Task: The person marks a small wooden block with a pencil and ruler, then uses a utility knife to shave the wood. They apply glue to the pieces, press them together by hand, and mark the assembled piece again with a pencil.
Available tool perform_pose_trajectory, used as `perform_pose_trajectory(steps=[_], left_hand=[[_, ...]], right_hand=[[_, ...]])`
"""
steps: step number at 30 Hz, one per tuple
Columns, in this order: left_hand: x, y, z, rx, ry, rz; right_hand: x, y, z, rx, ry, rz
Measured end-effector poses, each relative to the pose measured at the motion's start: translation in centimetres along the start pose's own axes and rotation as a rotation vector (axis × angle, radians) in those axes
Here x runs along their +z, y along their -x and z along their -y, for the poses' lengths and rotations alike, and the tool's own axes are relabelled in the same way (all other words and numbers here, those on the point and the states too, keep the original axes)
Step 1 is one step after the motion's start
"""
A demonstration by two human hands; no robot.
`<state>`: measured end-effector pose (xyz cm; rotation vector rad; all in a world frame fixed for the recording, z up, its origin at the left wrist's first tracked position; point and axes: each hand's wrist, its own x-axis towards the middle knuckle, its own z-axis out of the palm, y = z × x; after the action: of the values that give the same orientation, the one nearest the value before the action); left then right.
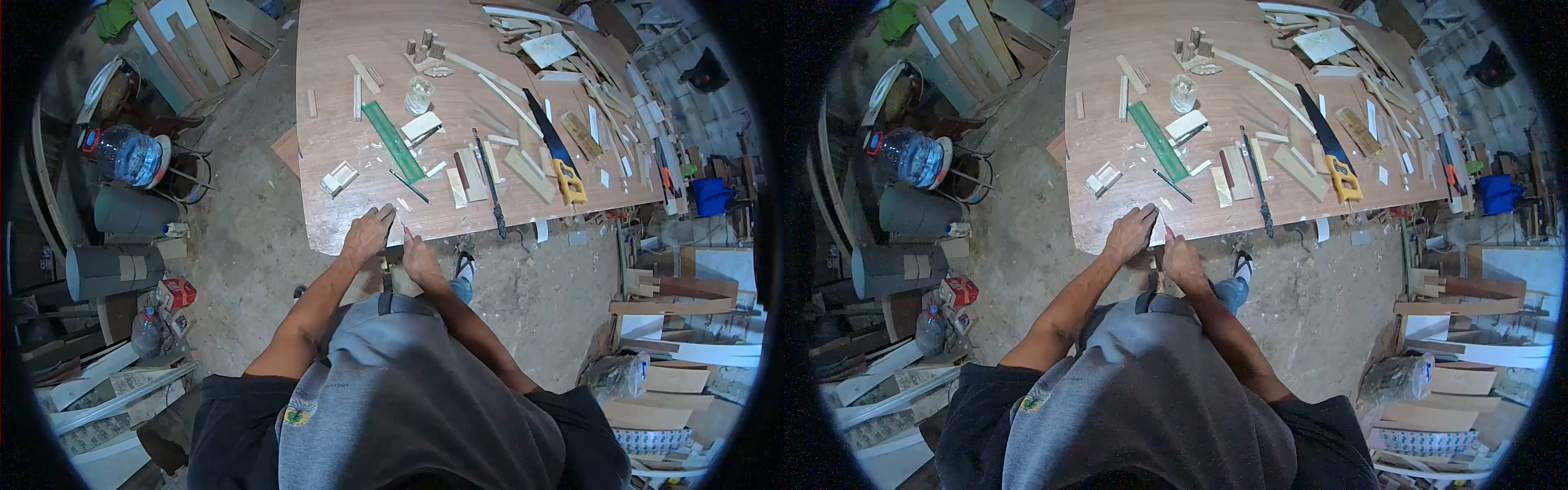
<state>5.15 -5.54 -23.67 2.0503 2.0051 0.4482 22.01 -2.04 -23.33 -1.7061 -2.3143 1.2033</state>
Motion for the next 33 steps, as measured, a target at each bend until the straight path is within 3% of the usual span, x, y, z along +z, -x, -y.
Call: perform_pose_trajectory(steps=[2, 4, 5, 7, 8, 10, 17, 19, 21, 23, 25, 27, 29, 31, 33], left_hand=[[0.3, 0.0, -0.4, -0.060, 0.111, -0.221], [0.3, -0.2, -0.7, -0.101, 0.163, -0.260], [0.4, -0.3, -0.9, -0.143, 0.218, -0.289], [-0.4, -0.5, -1.4, -0.154, 0.117, -0.203], [-0.9, -0.5, -1.7, -0.161, 0.014, -0.113], [-0.7, -0.6, -1.7, -0.175, 0.068, -0.148], [1.0, -0.3, 0.0, -0.397, 0.447, -0.428], [1.4, 0.5, -0.1, -0.361, 0.418, -0.554], [1.5, 2.0, -1.5, -0.481, 0.855, -0.155], [-1.1, 3.3, -5.8, -0.737, 1.411, 0.069], [-0.1, 3.7, -7.2, -0.703, 1.392, 0.042], [0.1, 4.2, -8.1, -0.858, 1.339, -0.097], [1.1, 4.1, -7.9, -0.893, 1.251, -0.121], [0.8, 3.9, -8.3, -0.824, 0.838, -0.188], [0.8, 3.8, -8.4, -0.833, 0.840, -0.207]], right_hand=[[0.4, -0.8, -1.1, -0.109, -0.055, -0.016], [1.1, -1.5, -3.1, -0.366, -0.101, -0.126], [1.1, -1.4, -4.2, -0.365, -0.099, -0.129], [-2.0, 0.7, -2.0, 0.174, -0.473, 0.200], [-2.1, 1.2, -2.3, 0.175, -0.477, 0.196], [-2.8, 1.9, -2.6, 0.208, -0.909, 0.284], [-4.3, 2.5, -2.3, 0.282, -1.148, 0.239], [-4.6, 3.1, -2.2, 0.206, -1.086, 0.258], [-4.7, 4.3, -1.1, 0.160, -1.043, 0.297], [-3.9, 5.7, -0.1, 0.122, -1.006, 0.335], [-3.1, 6.5, 0.6, 0.090, -0.872, 0.311], [-2.5, 6.6, 0.0, 0.076, -0.718, 0.240], [-1.1, 6.1, -1.8, -0.368, -0.076, -0.236], [-2.8, 7.2, 0.1, -0.381, 0.001, -0.229], [-3.5, 7.7, 1.0, -0.383, 0.075, -0.221]])
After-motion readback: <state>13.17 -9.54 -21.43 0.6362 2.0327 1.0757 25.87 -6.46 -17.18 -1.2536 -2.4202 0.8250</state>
